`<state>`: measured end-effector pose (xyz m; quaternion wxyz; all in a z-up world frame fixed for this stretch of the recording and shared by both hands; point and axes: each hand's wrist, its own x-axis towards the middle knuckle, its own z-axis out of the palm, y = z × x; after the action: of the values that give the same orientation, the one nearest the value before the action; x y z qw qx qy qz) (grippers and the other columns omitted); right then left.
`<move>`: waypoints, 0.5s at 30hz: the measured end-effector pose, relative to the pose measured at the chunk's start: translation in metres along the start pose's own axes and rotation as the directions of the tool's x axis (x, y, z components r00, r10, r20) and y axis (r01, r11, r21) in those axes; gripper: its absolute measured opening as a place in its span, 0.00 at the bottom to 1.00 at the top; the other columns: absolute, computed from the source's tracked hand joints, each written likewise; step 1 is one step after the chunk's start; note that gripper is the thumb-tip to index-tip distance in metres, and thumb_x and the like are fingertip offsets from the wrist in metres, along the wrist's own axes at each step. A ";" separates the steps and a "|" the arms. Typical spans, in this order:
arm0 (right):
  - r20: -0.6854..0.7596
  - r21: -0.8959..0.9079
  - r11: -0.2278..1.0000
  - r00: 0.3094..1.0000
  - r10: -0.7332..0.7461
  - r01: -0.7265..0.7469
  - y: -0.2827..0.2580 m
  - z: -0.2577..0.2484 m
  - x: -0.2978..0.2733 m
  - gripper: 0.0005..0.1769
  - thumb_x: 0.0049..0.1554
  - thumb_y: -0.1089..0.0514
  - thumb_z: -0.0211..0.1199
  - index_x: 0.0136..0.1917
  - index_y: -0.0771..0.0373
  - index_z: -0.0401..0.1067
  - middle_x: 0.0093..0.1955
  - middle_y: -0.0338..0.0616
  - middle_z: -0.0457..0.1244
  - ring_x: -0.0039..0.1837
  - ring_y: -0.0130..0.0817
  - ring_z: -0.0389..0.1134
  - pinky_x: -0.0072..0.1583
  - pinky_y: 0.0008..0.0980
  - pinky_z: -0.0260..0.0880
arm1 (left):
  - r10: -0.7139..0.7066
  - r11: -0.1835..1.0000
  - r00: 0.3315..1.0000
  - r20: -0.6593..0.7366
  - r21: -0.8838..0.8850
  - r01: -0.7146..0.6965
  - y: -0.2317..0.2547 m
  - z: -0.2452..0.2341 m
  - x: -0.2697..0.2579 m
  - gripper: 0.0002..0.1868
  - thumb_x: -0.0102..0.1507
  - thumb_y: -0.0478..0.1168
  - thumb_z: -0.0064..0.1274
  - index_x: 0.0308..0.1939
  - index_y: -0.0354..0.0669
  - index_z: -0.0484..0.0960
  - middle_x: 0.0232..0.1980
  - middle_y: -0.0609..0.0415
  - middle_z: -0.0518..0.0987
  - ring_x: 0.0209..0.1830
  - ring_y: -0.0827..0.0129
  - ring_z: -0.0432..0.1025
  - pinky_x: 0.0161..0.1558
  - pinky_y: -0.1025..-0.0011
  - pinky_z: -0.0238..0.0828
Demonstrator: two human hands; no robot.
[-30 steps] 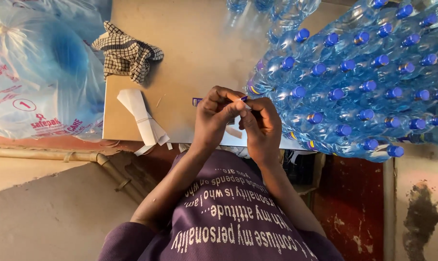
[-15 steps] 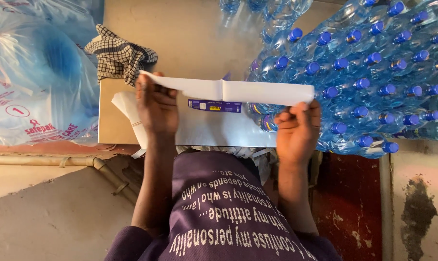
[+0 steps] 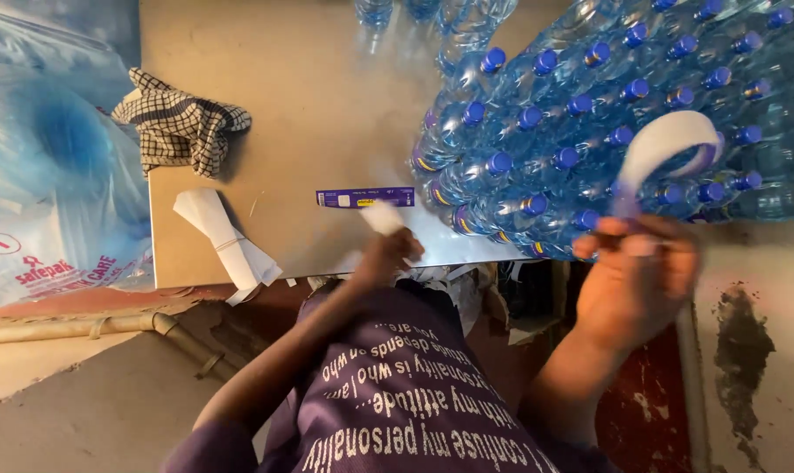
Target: The person is manually labeling plastic water bottles by applying glue to paper labels and wrapping them around the bottles.
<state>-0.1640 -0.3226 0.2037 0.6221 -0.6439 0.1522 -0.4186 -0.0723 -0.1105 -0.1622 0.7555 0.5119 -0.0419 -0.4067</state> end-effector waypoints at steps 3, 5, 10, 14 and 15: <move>0.270 -0.262 0.959 0.962 -0.031 0.105 0.009 0.023 -0.009 0.16 0.67 0.56 0.67 0.64 0.66 0.76 0.56 0.63 0.72 0.51 0.52 0.80 0.49 0.44 0.84 | -0.350 0.727 0.836 0.422 0.685 -0.042 0.119 0.079 -0.050 0.23 0.64 0.51 0.57 0.61 0.54 0.88 0.54 0.41 0.89 0.57 0.40 0.84 0.57 0.47 0.79; 0.341 -0.260 0.961 0.940 -0.002 0.096 0.002 0.036 -0.011 0.17 0.66 0.56 0.65 0.64 0.68 0.76 0.53 0.62 0.72 0.51 0.52 0.79 0.50 0.45 0.83 | -0.315 0.765 0.828 0.464 0.641 -0.068 0.105 0.077 -0.041 0.26 0.64 0.58 0.61 0.64 0.55 0.87 0.53 0.42 0.89 0.56 0.42 0.84 0.55 0.48 0.79; 0.492 -0.329 0.942 0.863 0.114 0.063 0.020 0.032 -0.026 0.24 0.65 0.47 0.67 0.66 0.67 0.80 0.51 0.54 0.72 0.56 0.46 0.77 0.57 0.43 0.79 | 0.099 0.994 0.906 0.411 -0.008 -0.105 0.160 0.072 -0.034 0.43 0.66 0.62 0.67 0.74 0.36 0.77 0.64 0.48 0.81 0.61 0.64 0.77 0.61 0.60 0.79; 0.661 -0.403 0.913 0.709 0.245 0.060 0.022 0.043 -0.045 0.25 0.63 0.50 0.72 0.69 0.65 0.79 0.55 0.56 0.74 0.52 0.49 0.77 0.53 0.47 0.79 | 0.321 0.940 0.945 0.070 -0.145 -0.308 0.170 0.043 -0.010 0.30 0.73 0.56 0.59 0.64 0.30 0.77 0.54 0.42 0.82 0.55 0.54 0.82 0.51 0.55 0.87; 0.713 -0.458 0.887 0.616 0.333 0.051 0.019 0.047 -0.047 0.31 0.63 0.51 0.73 0.76 0.64 0.75 0.58 0.59 0.74 0.56 0.54 0.79 0.53 0.50 0.79 | 0.376 0.925 0.926 -0.044 -0.044 -0.378 0.173 0.038 -0.006 0.20 0.77 0.49 0.56 0.58 0.33 0.82 0.47 0.48 0.84 0.47 0.61 0.83 0.48 0.61 0.87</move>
<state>-0.1521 -0.2600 0.1758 0.4977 -0.8673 0.0104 -0.0030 0.0042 -0.1094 -0.0020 0.8332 0.4815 -0.1156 -0.2461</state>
